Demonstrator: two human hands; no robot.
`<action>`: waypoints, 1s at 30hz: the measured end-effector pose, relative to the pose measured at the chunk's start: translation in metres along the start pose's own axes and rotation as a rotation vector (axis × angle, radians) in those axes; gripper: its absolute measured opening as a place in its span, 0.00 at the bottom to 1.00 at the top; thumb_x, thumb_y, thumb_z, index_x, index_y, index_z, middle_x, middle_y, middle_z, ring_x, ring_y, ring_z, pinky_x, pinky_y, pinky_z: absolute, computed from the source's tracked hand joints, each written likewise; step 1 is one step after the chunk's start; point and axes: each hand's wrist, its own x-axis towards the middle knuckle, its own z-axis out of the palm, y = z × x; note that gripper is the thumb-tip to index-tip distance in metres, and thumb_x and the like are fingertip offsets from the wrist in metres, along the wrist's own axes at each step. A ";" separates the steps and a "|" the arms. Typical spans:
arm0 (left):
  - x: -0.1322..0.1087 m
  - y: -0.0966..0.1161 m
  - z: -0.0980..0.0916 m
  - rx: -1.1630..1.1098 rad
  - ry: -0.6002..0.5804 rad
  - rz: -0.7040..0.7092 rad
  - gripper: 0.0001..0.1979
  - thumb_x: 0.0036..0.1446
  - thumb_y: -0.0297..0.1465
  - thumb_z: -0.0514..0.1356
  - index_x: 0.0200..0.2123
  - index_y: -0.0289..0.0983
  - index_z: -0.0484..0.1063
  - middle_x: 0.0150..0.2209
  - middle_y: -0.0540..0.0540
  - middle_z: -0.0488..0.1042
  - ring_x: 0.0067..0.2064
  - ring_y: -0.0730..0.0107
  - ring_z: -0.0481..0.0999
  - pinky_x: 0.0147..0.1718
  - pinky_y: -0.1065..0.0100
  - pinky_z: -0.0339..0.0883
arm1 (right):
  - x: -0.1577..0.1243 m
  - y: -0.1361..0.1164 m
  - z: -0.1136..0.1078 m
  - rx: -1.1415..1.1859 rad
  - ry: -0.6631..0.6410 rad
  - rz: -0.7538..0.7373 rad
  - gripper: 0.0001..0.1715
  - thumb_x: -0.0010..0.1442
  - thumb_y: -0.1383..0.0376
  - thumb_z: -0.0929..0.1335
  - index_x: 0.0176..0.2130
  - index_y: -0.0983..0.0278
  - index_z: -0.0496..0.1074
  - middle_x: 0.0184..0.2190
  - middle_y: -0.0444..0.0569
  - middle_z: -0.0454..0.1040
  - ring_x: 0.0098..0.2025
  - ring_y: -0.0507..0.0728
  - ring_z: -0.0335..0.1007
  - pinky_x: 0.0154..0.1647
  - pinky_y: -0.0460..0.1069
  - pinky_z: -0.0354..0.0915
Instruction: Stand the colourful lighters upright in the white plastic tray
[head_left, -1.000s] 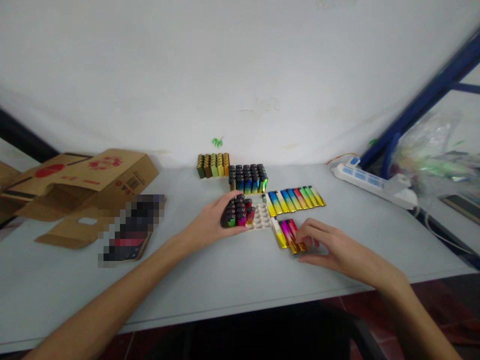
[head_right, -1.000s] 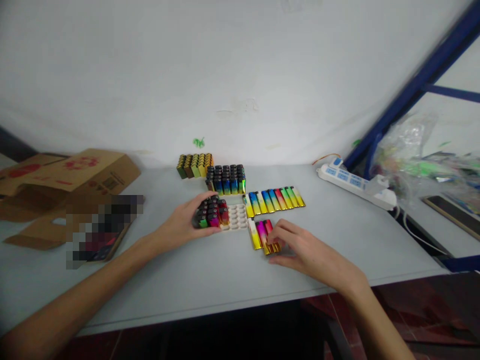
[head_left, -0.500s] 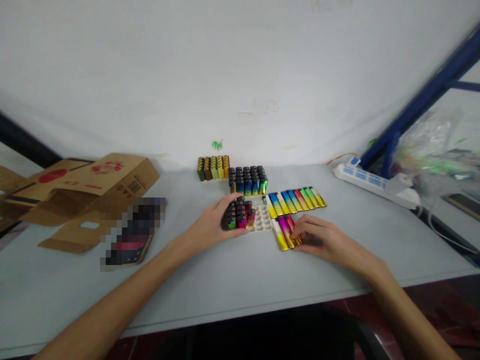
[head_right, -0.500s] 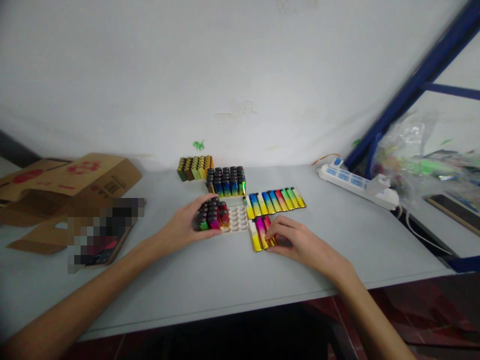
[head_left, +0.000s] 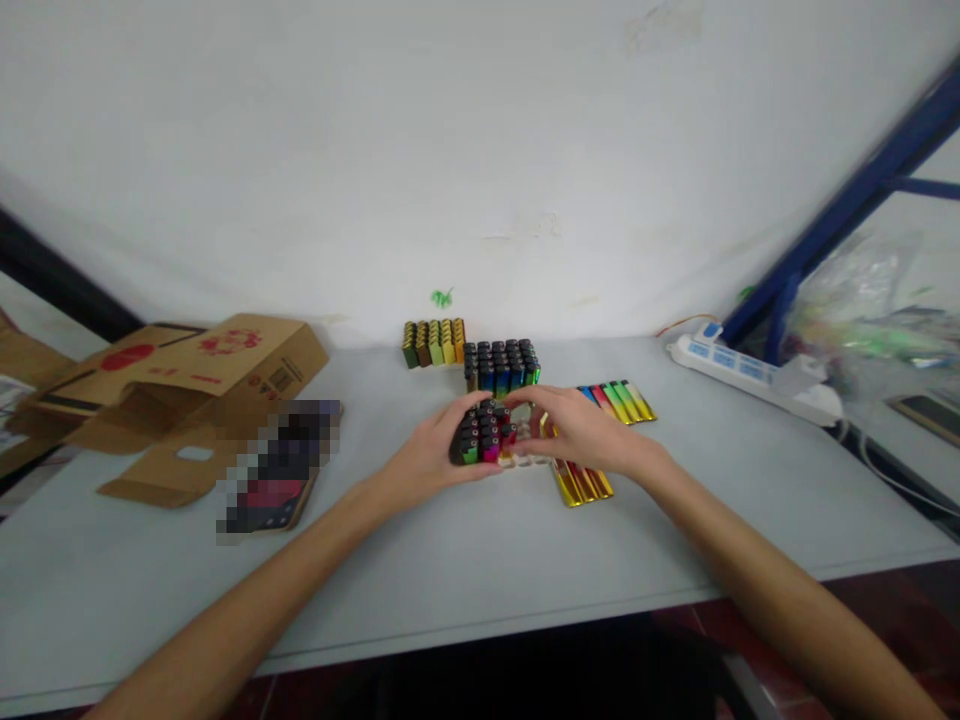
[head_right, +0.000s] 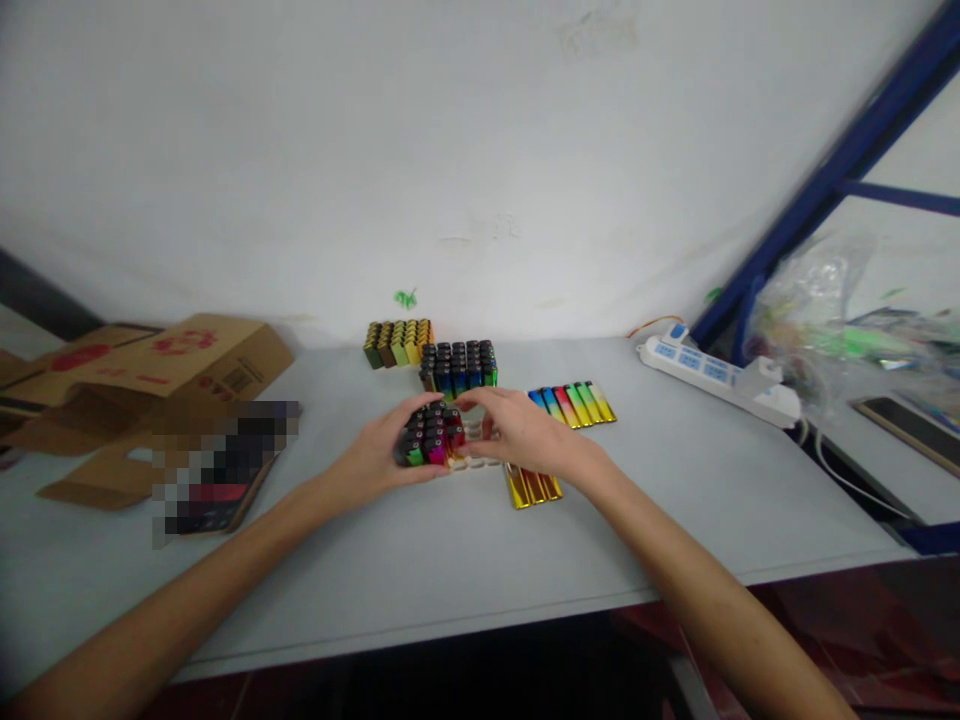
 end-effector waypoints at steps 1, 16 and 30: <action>0.000 0.000 0.000 -0.001 -0.002 -0.001 0.45 0.56 0.48 0.71 0.70 0.44 0.57 0.68 0.39 0.70 0.66 0.48 0.73 0.67 0.49 0.67 | 0.005 0.001 0.003 0.027 -0.017 0.011 0.28 0.64 0.55 0.76 0.59 0.61 0.74 0.52 0.54 0.81 0.43 0.60 0.80 0.49 0.56 0.75; 0.000 -0.002 0.001 0.012 -0.007 0.001 0.44 0.57 0.48 0.71 0.70 0.44 0.56 0.68 0.41 0.70 0.67 0.49 0.73 0.67 0.51 0.66 | 0.005 0.008 0.018 0.264 0.075 -0.007 0.26 0.61 0.55 0.78 0.54 0.64 0.77 0.47 0.53 0.84 0.42 0.59 0.83 0.47 0.54 0.78; 0.001 -0.001 0.002 0.007 0.006 0.008 0.43 0.57 0.46 0.72 0.69 0.43 0.57 0.67 0.40 0.71 0.65 0.51 0.74 0.67 0.53 0.67 | 0.005 0.008 0.019 0.287 0.128 0.015 0.22 0.59 0.60 0.79 0.51 0.66 0.79 0.43 0.52 0.85 0.40 0.57 0.83 0.45 0.52 0.79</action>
